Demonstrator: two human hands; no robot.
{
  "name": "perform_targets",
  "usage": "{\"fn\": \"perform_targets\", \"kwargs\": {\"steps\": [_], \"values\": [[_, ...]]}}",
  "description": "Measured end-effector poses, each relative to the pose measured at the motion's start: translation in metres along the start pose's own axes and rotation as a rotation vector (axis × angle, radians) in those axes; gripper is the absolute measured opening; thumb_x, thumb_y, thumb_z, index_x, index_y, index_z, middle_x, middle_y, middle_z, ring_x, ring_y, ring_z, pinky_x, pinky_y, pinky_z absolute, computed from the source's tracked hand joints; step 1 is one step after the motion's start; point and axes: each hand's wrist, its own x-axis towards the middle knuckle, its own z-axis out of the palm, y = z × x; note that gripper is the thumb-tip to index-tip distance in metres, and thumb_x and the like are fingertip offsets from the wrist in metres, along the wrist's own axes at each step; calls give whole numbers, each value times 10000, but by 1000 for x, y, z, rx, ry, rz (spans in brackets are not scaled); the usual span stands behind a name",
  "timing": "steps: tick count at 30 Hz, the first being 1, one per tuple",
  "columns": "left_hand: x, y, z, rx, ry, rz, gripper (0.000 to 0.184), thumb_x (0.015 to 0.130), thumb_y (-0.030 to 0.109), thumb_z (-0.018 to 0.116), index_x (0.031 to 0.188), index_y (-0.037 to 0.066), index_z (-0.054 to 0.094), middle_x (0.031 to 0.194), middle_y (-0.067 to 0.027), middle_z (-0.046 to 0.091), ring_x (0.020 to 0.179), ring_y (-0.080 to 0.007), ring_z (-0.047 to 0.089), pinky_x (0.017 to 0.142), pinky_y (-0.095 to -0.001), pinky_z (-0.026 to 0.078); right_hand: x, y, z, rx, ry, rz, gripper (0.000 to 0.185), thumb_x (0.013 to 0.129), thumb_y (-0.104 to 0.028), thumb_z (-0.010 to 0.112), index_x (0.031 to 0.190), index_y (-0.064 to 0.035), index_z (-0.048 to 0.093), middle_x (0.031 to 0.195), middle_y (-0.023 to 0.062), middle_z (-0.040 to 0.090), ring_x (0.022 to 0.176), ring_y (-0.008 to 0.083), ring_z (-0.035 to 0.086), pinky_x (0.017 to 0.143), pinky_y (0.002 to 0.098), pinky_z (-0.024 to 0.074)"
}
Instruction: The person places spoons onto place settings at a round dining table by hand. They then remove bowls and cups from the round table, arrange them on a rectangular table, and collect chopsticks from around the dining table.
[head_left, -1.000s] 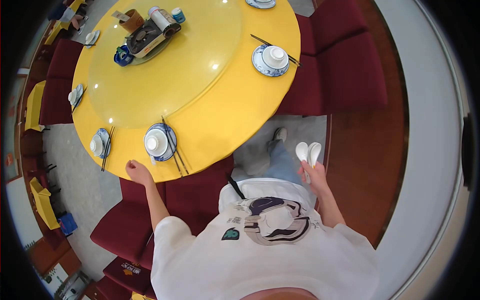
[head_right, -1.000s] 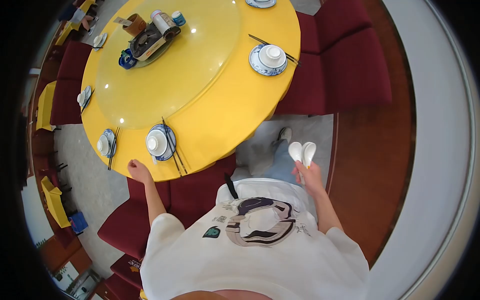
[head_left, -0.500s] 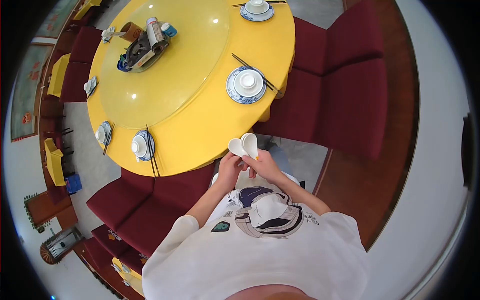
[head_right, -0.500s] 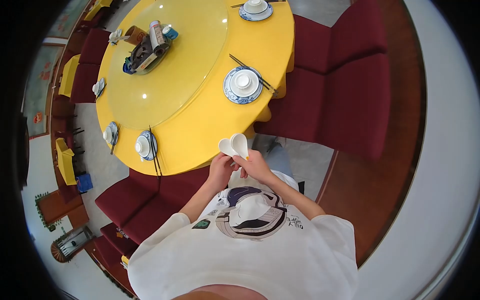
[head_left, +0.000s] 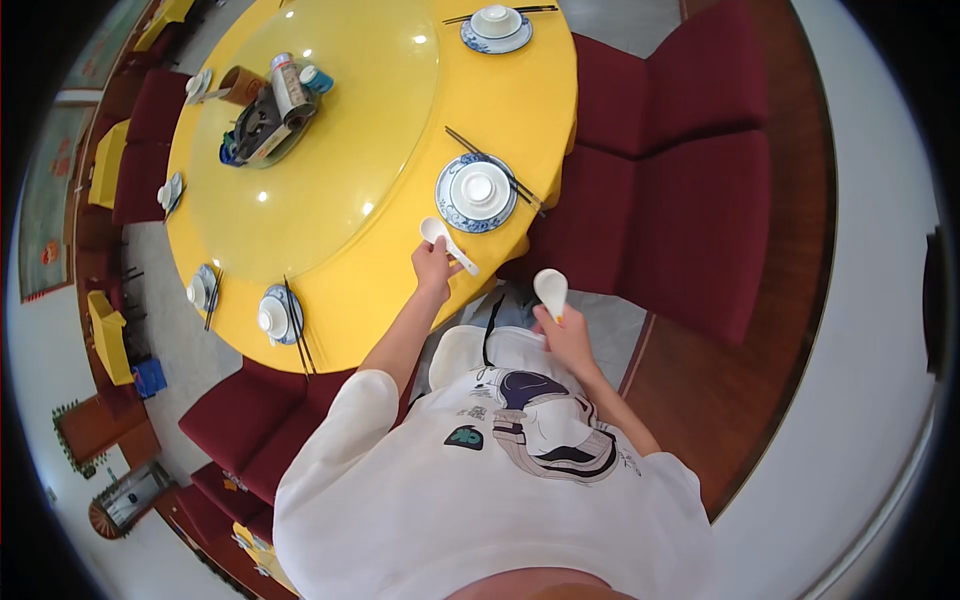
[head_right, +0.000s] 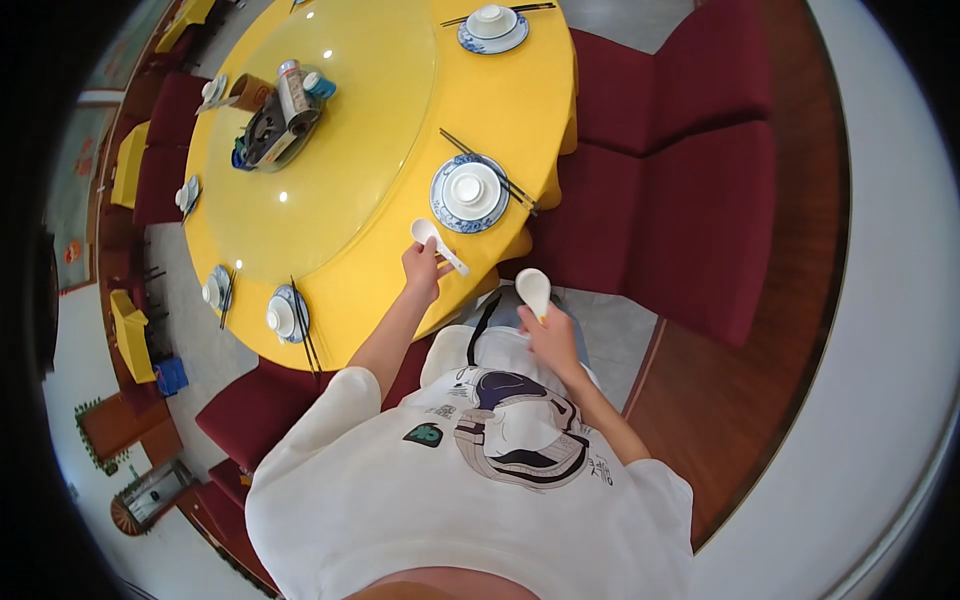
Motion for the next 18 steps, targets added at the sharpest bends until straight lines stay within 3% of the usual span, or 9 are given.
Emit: {"fn": "perform_targets", "kwargs": {"steps": [2,5,10,12,16,18], "values": [[25,7,10,92,76,16,165,920,140,479,951,-19,508,870,-116,565,754,-233,625,595,-347,576,-3,8,-15,-150,64,-110,224,875,-217,593,957,-8,605,671,9,572,614,68,530,543,251,414],[52,12,19,113,178,10,151,869,76,536,888,-70,504,853,-131,580,667,-217,634,511,-309,581,-11,6,-23,-18,143,-23,213,886,-209,582,944,-5,594,699,-15,543,593,53,474,516,243,395],[69,8,34,298,171,81,263,811,56,577,1001,-60,435,857,-194,585,576,-238,643,451,-322,569,-30,-14,-31,199,181,38,200,917,-188,527,1043,-47,464,687,-28,467,530,29,405,437,199,324],[73,3,36,302,153,108,294,802,52,582,1023,-53,420,854,-208,584,559,-241,641,439,-324,563,-38,-27,-39,308,79,87,194,930,-191,504,1055,-70,416,660,-35,430,476,17,350,392,179,269],[80,-9,40,353,192,126,355,781,85,612,1048,-41,416,882,-241,579,500,-239,623,382,-318,525,-44,-43,-59,399,30,46,181,935,-190,496,1046,-65,428,653,-27,433,448,19,336,372,178,252],[67,-4,45,415,250,112,360,785,119,608,1054,-37,426,888,-237,581,560,-262,632,438,-338,529,-47,-47,-79,405,-13,42,172,936,-185,492,1040,-56,447,648,-19,444,454,23,352,378,178,264]]}}
